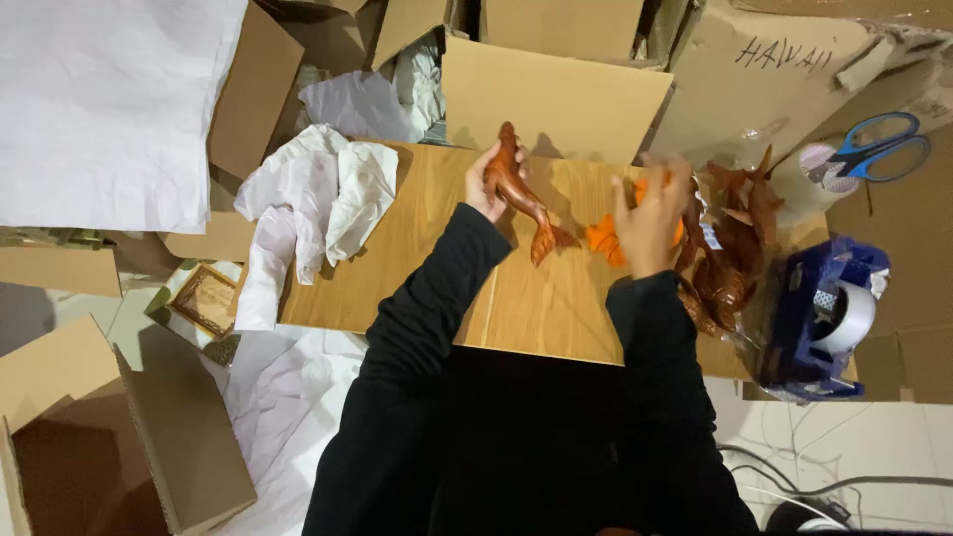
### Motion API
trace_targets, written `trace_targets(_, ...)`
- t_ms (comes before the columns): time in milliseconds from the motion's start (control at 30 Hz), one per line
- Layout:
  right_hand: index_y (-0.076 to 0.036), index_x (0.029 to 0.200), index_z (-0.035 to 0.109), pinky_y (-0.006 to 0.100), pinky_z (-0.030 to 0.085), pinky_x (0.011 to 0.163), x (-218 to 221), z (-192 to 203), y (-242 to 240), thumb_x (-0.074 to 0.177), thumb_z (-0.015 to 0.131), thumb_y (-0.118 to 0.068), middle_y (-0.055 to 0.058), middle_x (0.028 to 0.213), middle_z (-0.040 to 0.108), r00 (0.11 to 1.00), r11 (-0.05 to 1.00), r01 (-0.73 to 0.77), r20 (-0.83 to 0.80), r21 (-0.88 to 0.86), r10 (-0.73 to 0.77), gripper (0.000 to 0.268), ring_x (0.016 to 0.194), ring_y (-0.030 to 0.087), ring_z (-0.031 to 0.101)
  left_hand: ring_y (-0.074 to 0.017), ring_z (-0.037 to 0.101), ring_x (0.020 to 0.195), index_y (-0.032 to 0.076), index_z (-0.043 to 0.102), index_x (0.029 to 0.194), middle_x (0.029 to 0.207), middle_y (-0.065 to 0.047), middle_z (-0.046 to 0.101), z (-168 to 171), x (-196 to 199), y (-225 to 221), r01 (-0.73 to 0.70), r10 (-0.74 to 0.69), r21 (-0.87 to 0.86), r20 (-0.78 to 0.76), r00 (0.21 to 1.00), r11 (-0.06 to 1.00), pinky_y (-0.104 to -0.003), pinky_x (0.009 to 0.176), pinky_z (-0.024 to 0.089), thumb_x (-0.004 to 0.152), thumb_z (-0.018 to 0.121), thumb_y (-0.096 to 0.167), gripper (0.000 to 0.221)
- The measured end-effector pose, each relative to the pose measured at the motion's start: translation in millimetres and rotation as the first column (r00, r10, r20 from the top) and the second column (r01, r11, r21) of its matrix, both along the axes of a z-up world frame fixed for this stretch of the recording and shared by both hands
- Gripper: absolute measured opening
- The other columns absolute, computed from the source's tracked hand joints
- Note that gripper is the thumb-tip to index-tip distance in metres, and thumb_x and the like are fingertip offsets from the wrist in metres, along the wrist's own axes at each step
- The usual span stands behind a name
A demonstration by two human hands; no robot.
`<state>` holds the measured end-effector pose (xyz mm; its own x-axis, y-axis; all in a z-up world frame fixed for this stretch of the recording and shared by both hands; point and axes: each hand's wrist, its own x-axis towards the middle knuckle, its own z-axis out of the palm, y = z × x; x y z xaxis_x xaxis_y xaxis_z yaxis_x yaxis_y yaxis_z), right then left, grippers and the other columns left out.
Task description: Wrapping a wooden figurine in white tissue paper for packaging
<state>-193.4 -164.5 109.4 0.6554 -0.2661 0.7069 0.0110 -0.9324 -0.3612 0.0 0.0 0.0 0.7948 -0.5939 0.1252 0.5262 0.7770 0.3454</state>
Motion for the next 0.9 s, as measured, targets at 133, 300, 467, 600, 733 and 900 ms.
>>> trace_targets(133, 0.005, 0.128, 0.052, 0.059, 0.039, 0.105, 13.6, -29.6, 23.9, 0.112, 0.059, -0.027, 0.027, 0.125, 0.048, 0.932, 0.893, -0.341, -0.021, 0.295, 0.363, 0.037, 0.124, 0.051, 0.049, -0.0220, 0.065, 0.081, -0.001, 0.054, 0.122, 0.097, -0.012, 0.059, -25.0, 0.6, -19.3, 0.048, -0.052, 0.047, 0.072, 0.996, 0.998, -0.032, 0.072, 0.059, 0.098, 0.064, 0.027, 0.038)
trace_targets(300, -0.003, 0.145, 0.042, 0.044, 0.051, 0.096, 25.3, -69.4, 39.3, 0.099, 0.074, -0.020, 0.022, 0.126, 0.062, 0.706, 0.523, -0.522, -0.003, 0.674, 0.708, 0.059, 0.117, 0.033, 0.062, -0.0318, 0.068, 0.092, -0.002, 0.052, 0.139, 0.111, -0.022, 0.063, -74.0, 14.0, -42.9, -0.060, 0.039, 0.128, 0.161, 0.986, 0.990, -0.044, 0.072, 0.061, 0.098, 0.067, 0.024, 0.051)
trace_targets(467, 0.001, 0.145, 0.044, 0.053, 0.050, 0.102, 40.2, -106.8, 31.5, 0.097, 0.075, -0.014, 0.030, 0.128, 0.063, 0.710, 0.568, -0.526, -0.040, 0.633, 0.703, 0.060, 0.122, 0.044, 0.061, -0.0426, 0.057, 0.127, 0.011, 0.043, 0.155, 0.146, -0.028, 0.050, -17.9, -17.8, -35.9, -0.178, 0.152, 0.507, 0.093, 0.984, 0.843, -0.053, 0.108, 0.043, 0.087, 0.078, 0.042, 0.083)
trace_targets(600, 0.002, 0.142, 0.051, 0.051, 0.054, 0.094, 25.7, -72.6, 34.7, 0.099, 0.077, -0.014, 0.031, 0.121, 0.066, 0.784, 0.736, -0.514, -0.106, 0.441, 0.611, 0.053, 0.113, 0.048, 0.064, -0.0433, 0.051, 0.133, 0.012, 0.046, 0.154, 0.149, -0.031, 0.046, -3.5, -24.9, -25.4, -0.367, 0.167, 0.564, 0.374, 0.912, 0.739, -0.057, 0.110, 0.042, 0.092, 0.074, 0.050, 0.078)
trace_targets(733, 0.002, 0.142, 0.055, 0.053, 0.055, 0.088, 19.5, -59.0, 39.0, 0.099, 0.079, -0.014, 0.031, 0.118, 0.068, 0.782, 0.778, -0.545, -0.144, 0.313, 0.606, 0.053, 0.109, 0.048, 0.066, -0.0408, 0.057, 0.127, 0.003, 0.055, 0.138, 0.131, -0.022, 0.056, -16.9, -22.3, 10.0, -0.819, 0.285, 0.400, 0.797, 0.533, 0.412, -0.050, 0.110, 0.047, 0.104, 0.062, 0.036, 0.048)
trace_targets(900, 0.002, 0.131, 0.066, 0.050, 0.058, 0.077, 14.1, -73.7, 40.3, 0.094, 0.089, -0.007, 0.025, 0.108, 0.072, 0.802, 0.807, -0.547, -0.137, 0.224, 0.582, 0.044, 0.096, 0.046, 0.070, -0.0244, 0.056, 0.125, 0.021, 0.057, 0.141, 0.131, -0.004, 0.052, 40.8, -147.8, 105.3, -0.916, 0.355, 0.248, 0.864, 0.356, 0.315, -0.042, 0.114, 0.043, 0.099, 0.069, 0.044, 0.050)
